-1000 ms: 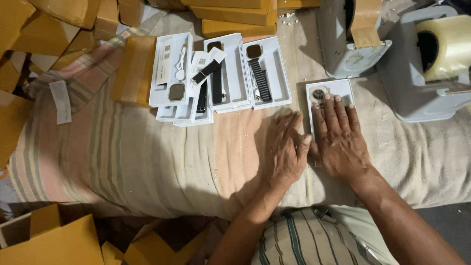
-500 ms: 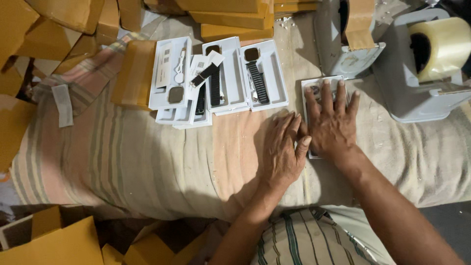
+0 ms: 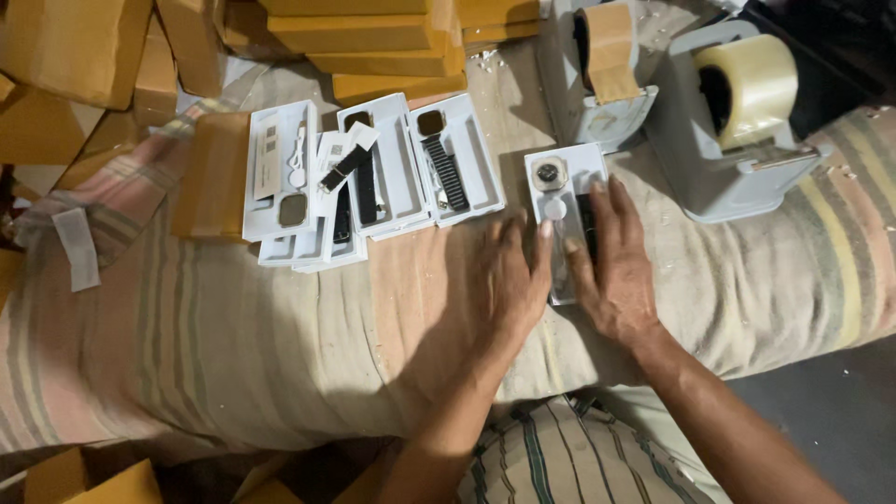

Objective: The person places a smartwatch, charging cable, and watch band into a white packaging tray. They then close the tray with a black box lid and apply clear packing tape to seal the box. Finally, they pick up a brown shipping box and open its flaps.

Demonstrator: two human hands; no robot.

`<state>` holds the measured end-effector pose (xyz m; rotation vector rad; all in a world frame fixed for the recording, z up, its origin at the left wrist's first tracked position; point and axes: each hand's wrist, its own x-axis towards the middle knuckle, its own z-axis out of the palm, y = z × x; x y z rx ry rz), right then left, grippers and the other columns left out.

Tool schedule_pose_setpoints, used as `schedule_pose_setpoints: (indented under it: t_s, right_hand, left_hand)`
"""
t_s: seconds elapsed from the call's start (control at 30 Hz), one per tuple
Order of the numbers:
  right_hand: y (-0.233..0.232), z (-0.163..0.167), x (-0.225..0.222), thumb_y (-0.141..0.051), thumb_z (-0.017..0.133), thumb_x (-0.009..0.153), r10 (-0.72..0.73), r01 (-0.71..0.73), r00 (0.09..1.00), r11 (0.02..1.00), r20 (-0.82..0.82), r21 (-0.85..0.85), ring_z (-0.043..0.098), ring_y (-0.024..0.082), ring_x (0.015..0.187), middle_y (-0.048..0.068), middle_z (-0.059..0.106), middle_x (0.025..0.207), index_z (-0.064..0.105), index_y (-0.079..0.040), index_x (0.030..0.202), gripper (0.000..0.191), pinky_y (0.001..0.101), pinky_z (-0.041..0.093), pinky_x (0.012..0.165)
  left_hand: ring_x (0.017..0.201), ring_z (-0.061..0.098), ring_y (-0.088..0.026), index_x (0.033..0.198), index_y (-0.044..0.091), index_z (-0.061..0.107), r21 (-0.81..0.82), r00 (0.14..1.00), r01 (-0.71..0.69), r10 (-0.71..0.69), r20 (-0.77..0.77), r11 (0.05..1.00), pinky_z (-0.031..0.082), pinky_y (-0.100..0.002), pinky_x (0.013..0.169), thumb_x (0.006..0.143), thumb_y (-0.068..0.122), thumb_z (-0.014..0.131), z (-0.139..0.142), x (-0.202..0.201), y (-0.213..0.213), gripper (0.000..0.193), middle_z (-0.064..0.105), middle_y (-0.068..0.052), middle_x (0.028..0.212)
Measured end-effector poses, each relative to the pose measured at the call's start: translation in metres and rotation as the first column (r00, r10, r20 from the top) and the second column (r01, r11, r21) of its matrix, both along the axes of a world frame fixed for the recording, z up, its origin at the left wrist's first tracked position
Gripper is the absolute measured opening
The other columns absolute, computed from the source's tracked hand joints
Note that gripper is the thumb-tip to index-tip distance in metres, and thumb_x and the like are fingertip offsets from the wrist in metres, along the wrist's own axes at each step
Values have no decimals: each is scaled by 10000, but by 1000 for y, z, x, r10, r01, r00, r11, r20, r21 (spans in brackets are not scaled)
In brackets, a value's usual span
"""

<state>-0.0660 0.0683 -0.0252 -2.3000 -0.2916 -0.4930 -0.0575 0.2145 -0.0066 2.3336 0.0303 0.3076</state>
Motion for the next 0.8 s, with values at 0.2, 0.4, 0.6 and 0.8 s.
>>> schedule_pose_setpoints:
  t_s: [0.2, 0.4, 0.6, 0.8]
  right_hand:
    - [-20, -5, -4, 38, 589, 931, -110, 140, 989, 923, -103, 358, 652, 314, 1281, 228, 605, 1384, 519, 18, 1452, 526, 393, 527, 1088]
    - [-36, 11, -10, 26, 559, 926, 112, 125, 931, 794, -346, 595, 688, 280, 1043, 186, 731, 1171, 607, -21, 1411, 490, 377, 553, 902]
    - [-78, 30, -45, -108, 661, 969, 105, -118, 990, 983, 92, 142, 727, 244, 1137, 88, 759, 1198, 748, -44, 1187, 243, 373, 569, 995]
    - [-178, 22, -12, -57, 649, 1133, -343, 302, 939, 864, 31, 404, 728, 240, 1001, 182, 738, 1159, 713, 13, 1229, 135, 358, 630, 872]
  left_hand:
    - [775, 765, -302, 977, -4, 714, -342, 938, -73, -52, -341, 937, 561, -400, 740, 894, 473, 682, -8, 35, -27, 485, 758, -162, 806]
    - [989, 638, -235, 1396, -47, 570, -997, 869, 69, -489, 80, -40, 521, -392, 843, 1035, 347, 714, -17, 29, -43, 554, 639, -130, 1144]
    - [1184, 616, -264, 1539, 26, 335, -965, 787, 238, -604, 127, 107, 532, -402, 1035, 806, 377, 762, 30, 14, -23, 918, 572, -159, 1377]
    - [1207, 508, -394, 1600, 176, 209, 632, 904, 327, -427, 7, 703, 382, -514, 1024, 574, 344, 925, 79, 17, -18, 1263, 443, -223, 1362]
